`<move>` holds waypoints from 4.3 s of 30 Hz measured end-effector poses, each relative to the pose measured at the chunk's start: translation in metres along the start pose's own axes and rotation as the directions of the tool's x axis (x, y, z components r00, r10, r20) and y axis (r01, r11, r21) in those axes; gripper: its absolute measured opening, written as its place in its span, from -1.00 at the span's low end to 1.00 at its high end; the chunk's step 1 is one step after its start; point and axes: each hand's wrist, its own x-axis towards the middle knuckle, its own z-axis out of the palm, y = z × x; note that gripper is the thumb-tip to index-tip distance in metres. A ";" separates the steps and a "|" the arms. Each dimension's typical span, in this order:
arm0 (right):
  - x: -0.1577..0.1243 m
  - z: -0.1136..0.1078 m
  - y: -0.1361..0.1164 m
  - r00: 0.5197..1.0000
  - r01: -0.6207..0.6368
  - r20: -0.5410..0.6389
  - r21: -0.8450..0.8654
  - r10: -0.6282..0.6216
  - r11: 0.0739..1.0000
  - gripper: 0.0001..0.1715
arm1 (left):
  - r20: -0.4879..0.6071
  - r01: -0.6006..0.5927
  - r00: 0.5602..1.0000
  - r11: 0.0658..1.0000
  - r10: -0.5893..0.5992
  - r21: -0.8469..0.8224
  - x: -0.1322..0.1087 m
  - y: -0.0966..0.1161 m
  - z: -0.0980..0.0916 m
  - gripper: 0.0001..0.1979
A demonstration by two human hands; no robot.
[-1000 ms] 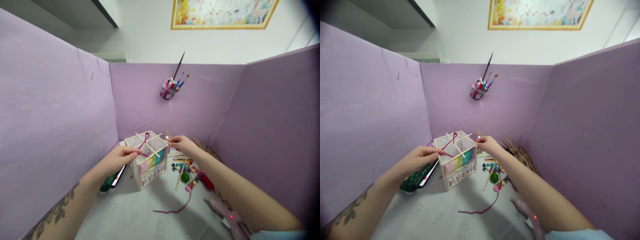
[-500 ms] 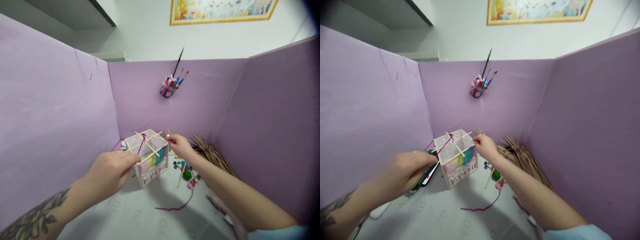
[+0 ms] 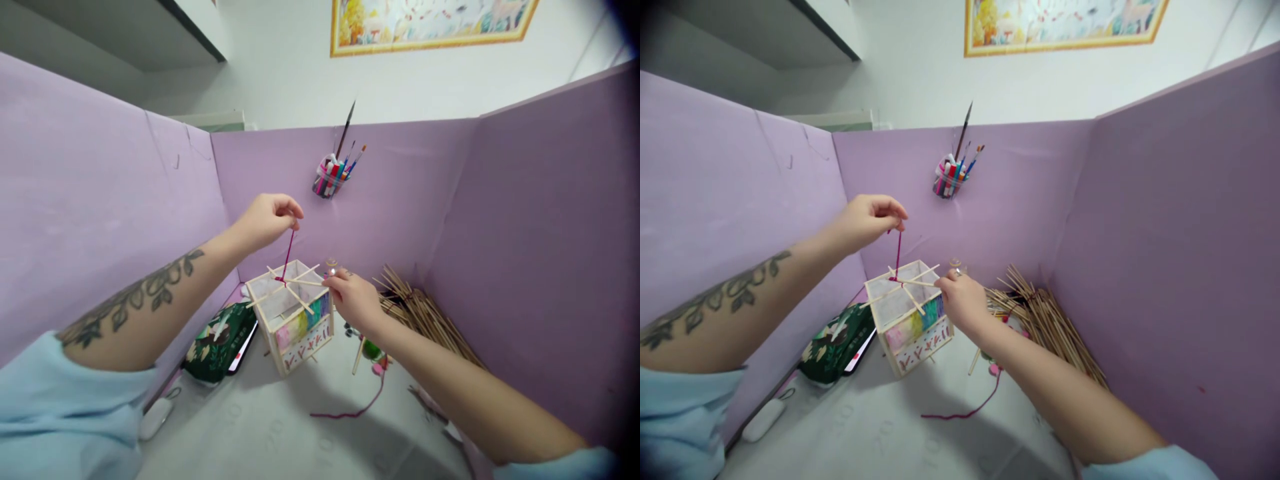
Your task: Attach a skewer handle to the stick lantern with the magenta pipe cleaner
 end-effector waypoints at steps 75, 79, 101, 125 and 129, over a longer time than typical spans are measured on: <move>0.023 0.016 0.028 0.953 -0.295 0.199 0.457 0.227 0.839 -0.73 | 0.074 0.219 0.975 0.968 -0.211 -0.119 -0.117 -0.021 0.008 -0.82; 0.016 0.004 0.013 0.982 -0.184 0.108 0.315 0.157 0.931 -0.72 | 0.077 0.083 0.994 0.993 -0.076 -0.084 -0.084 -0.006 0.005 -0.80; -0.003 0.002 0.019 0.977 0.130 -0.182 0.075 -0.115 0.989 -0.67 | 0.476 -0.038 0.859 0.902 -0.190 0.430 0.062 -0.047 0.122 -0.71; 0.030 0.017 0.029 0.949 -0.311 0.224 0.527 0.223 0.791 -0.76 | 0.200 0.035 0.962 0.814 -0.184 0.580 -0.076 -0.088 0.112 -0.57; 0.029 0.017 0.031 0.939 -0.338 0.243 0.542 0.242 0.769 -0.72 | 0.222 0.040 0.956 0.837 -0.191 0.546 -0.067 -0.092 0.116 -0.60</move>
